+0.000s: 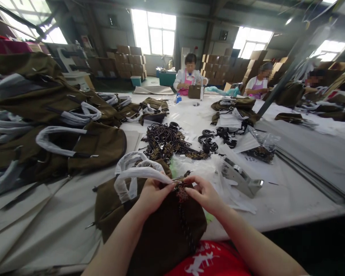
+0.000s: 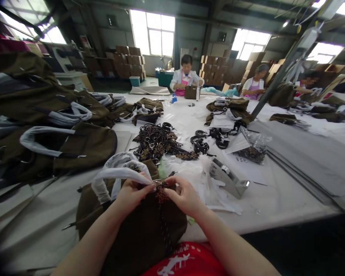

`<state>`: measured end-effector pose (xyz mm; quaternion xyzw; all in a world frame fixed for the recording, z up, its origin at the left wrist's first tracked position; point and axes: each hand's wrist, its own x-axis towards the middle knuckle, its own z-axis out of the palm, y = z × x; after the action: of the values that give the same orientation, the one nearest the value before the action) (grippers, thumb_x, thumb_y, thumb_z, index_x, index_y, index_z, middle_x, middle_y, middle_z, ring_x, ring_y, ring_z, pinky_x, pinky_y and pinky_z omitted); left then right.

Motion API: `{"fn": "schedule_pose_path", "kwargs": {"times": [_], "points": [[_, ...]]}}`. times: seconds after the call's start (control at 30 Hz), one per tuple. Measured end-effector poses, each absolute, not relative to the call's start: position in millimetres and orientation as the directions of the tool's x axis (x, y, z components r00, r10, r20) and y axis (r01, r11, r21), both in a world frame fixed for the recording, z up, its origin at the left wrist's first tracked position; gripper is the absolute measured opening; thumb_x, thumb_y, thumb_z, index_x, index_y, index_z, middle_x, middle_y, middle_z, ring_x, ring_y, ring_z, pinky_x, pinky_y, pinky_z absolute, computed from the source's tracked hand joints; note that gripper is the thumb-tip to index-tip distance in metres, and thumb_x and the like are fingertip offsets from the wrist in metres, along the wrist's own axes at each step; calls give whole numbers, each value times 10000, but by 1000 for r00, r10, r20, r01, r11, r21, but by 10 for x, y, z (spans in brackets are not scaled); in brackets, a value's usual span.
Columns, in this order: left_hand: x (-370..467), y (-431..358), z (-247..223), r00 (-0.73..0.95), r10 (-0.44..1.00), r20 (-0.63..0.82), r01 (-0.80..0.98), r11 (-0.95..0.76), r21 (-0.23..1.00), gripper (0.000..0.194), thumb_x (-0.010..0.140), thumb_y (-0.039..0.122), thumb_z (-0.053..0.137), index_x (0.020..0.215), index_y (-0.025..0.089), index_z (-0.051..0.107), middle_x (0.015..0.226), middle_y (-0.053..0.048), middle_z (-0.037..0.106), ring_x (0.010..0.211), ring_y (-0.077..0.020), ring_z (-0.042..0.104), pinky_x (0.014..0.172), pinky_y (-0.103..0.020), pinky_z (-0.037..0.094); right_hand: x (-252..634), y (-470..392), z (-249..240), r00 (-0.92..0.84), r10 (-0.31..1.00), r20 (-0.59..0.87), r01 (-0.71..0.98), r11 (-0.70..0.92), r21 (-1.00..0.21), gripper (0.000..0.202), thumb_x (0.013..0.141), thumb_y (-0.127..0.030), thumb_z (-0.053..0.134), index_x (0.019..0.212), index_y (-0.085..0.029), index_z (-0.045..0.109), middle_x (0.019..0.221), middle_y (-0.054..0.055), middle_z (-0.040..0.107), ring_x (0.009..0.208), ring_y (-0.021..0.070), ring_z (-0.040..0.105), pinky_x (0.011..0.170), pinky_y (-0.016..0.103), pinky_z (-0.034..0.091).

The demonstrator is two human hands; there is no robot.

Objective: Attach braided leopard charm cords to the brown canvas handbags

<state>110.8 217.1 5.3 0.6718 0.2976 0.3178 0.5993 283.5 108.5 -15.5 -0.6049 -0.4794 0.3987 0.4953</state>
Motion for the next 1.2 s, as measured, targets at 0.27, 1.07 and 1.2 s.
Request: {"fn": "schedule_pose_path", "kwargs": {"times": [0.27,1.07,1.2], "points": [[1110,2048,29,558,813,166,28,-218,975,207,753,300,724,623,155,655,626,-7,602,628,-145,561,604,-250,450,2763,1262,-27,97,984,-151,-149,-136,-980,342,784,-494,714,889,-178,633,672,-35,579,449,42,314,410,203,185],[996,2056,110,701,679,220,270,-537,799,193,898,278,571,754,218,685,845,-12,646,826,-179,629,794,-301,493,2667,1159,-13,-137,907,-398,-538,-405,-739,183,742,-321,649,733,-146,596,622,-15,586,389,26,308,317,173,55],[939,2097,184,764,590,263,252,-648,719,221,929,321,524,891,224,719,971,-44,674,926,-195,640,882,-312,498,2630,1168,23,-88,898,-431,-518,-411,-750,222,709,-358,643,690,-146,578,547,-36,534,359,16,222,335,187,28]]}}
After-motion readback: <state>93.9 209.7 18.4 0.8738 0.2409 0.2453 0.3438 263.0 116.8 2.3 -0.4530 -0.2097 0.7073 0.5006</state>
